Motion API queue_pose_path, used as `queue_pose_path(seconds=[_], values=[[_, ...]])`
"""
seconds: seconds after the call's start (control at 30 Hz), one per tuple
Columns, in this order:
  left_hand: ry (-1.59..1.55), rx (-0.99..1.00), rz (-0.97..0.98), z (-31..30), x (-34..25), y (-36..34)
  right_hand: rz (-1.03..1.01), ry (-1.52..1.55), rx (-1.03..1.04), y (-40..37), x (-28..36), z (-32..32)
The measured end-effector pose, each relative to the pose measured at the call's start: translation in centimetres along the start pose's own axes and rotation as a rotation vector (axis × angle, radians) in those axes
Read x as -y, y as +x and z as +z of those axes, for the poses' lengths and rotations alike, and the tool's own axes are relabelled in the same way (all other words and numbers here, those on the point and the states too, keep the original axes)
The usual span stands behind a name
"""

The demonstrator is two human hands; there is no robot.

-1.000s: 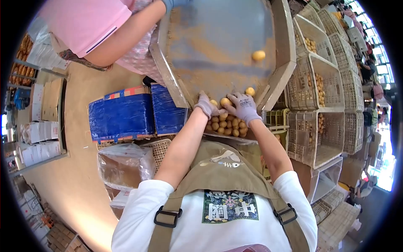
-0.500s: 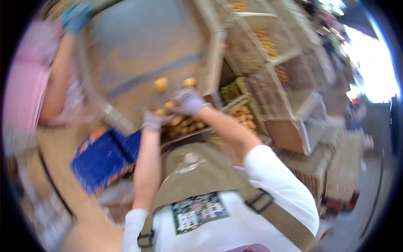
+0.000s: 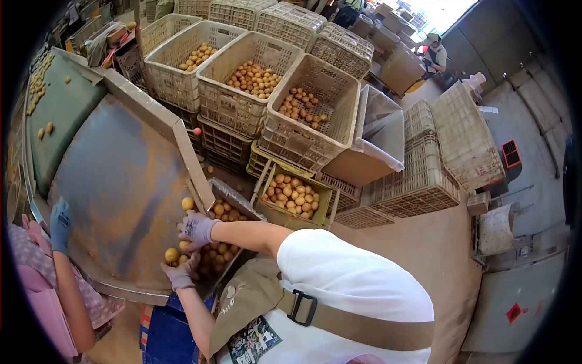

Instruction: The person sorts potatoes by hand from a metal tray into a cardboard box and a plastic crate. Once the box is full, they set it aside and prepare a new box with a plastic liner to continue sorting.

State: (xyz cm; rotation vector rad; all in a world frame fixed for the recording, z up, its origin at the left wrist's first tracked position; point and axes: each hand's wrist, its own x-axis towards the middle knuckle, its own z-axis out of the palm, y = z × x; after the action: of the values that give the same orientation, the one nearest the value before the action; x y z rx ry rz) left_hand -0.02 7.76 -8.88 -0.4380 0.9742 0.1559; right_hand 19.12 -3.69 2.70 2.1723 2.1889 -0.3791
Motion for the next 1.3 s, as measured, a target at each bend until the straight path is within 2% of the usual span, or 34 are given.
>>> queue_pose_path(seconds=[0.1,0.27,0.4,0.57,0.7,0.8,0.9,0.97,1.03,1.13,1.17,1.3], values=[[0.001,-0.006,0.012,0.5,0.3,-0.7,0.028,0.031,0.010,0.1,0.2,0.3],[-0.141,-0.060,-0.139,1.4,-0.5,-1.1,0.027,0.044,0.010,0.2,0.1,0.2],[-0.106,-0.005,-0.177,0.5,-1.6,-0.6,0.021,0.042,0.017,0.1,0.2,-0.1],[-0.078,-0.049,-0.060,0.9,-1.4,-0.5,0.015,0.036,0.022,0.2,0.1,-0.2],[-0.003,-0.028,0.019,-1.8,-4.0,2.4,-0.002,0.059,0.014,-0.1,0.2,-0.5],[-0.029,0.012,0.005,-2.5,-3.9,2.3,0.020,0.088,0.004,0.0,0.3,-0.6],[-0.092,0.014,0.053,-0.4,-1.8,0.3,0.039,0.082,-0.056,0.2,0.3,0.1],[-0.153,0.009,-0.019,0.0,-1.4,-0.9,0.047,0.074,-0.049,0.1,0.4,-0.1],[-0.211,-0.076,-0.047,0.9,-1.0,-1.8,0.052,0.078,-0.032,-0.2,0.5,-0.9],[-0.196,-0.098,-0.023,0.0,-2.7,-0.5,0.053,0.086,-0.001,-0.4,0.5,-1.4],[-0.096,-0.105,0.072,-0.9,-3.2,0.7,0.058,0.091,0.019,-0.4,0.5,-1.7],[-0.013,-0.105,0.027,-2.7,-5.4,2.1,0.055,0.097,0.034,-0.3,0.5,-1.4]])
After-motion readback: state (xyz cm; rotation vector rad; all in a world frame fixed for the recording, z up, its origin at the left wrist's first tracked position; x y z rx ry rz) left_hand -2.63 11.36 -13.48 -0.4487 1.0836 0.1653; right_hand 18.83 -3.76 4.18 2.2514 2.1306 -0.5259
